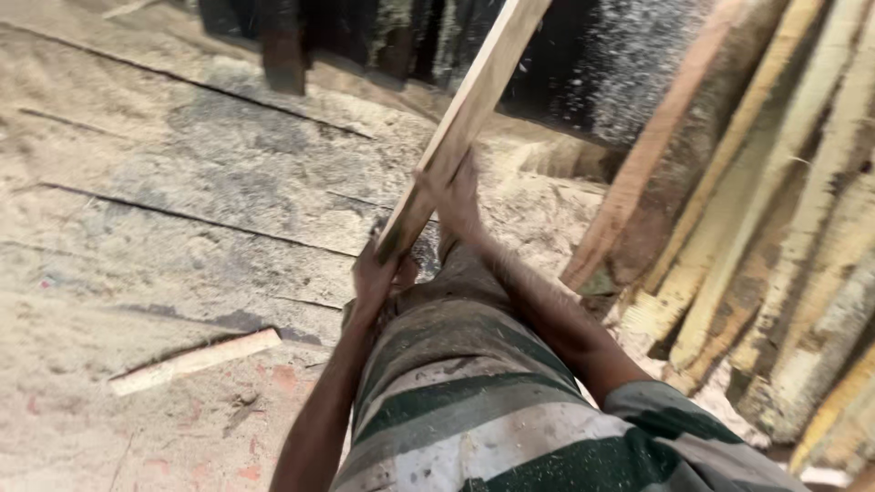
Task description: The person repeatedly picks up wooden planks and feeds them into a table saw by hand to cut them.
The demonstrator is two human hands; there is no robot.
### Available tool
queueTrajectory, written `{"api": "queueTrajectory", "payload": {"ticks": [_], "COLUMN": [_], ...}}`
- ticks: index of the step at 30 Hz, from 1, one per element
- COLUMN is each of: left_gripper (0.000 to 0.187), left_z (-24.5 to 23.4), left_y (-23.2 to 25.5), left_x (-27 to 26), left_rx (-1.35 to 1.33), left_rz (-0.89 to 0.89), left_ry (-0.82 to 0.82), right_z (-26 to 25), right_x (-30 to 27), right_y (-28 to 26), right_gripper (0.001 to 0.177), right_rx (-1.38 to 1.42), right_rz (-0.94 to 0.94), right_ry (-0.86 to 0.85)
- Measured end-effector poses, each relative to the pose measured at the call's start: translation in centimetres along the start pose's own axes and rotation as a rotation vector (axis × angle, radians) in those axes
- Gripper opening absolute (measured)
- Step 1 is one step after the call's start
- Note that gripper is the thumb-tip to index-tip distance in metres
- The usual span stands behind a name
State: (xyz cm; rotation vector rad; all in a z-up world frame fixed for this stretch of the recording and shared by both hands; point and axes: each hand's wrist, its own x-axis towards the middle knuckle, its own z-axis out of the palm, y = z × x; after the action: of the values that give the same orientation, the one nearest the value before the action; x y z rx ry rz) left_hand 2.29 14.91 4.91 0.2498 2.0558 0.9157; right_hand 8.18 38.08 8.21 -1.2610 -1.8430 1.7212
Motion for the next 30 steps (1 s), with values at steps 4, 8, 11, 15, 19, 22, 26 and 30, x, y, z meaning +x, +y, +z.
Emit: {"api": "queueTrajectory", "payload": {"ticks": [4, 8, 11, 15, 19, 22, 26, 30], "left_gripper": [0.062, 0.055, 0.054, 0.049, 0.041, 0.034, 0.044, 0.083], "left_z": [-3.5, -1.2, 0.3, 1.7, 3.9, 7.2, 11.3, 11.5], "left_y": [-7.1, -8.1, -4.2, 5.4, 13.8, 18.2, 19.5, 14.3], "left_x": [-2.8, 1.7, 3.6, 8.8, 15.5, 21.5, 25.7, 21.5], "left_rx": [-0.294, -0.579, -0.723, -0.828, -0.461, -0.584, -0.882, -0.413], "left_rz": [-0.162, -0.128, -0.229, -0.245, -0.246, -0.160, -0.235, -0.149], "left_ry": [-0.145, -0.171, -0.150, -0.134, -0.082, -0.011, 0.026, 0.014], "right_z": [5.0, 6.0, 4.7, 1.7, -2.1, -5.3, -8.9, -13.1], "right_x": [-4.9, -0.9, 4.2, 12.4, 24.3, 32.7, 36.9, 31.1], "right_y": [3.6, 5.3, 4.8, 5.0, 6.3, 5.4, 2.8, -0.1], "right_gripper": [0.086, 0.079, 0.071, 0.065, 0.075, 0.076, 0.076, 0.057], "right_rx": [-0.497, -0.796, -0.683, -0.737, -0.947, -0.812, -0.815, -0.746], "right_rz": [-0.593, -0.399, -0.498, -0.365, -0.566, -0.402, -0.466, -0.744], "right_ry": [0.130, 0.231, 0.232, 0.306, 0.449, 0.372, 0.359, 0.153]}}
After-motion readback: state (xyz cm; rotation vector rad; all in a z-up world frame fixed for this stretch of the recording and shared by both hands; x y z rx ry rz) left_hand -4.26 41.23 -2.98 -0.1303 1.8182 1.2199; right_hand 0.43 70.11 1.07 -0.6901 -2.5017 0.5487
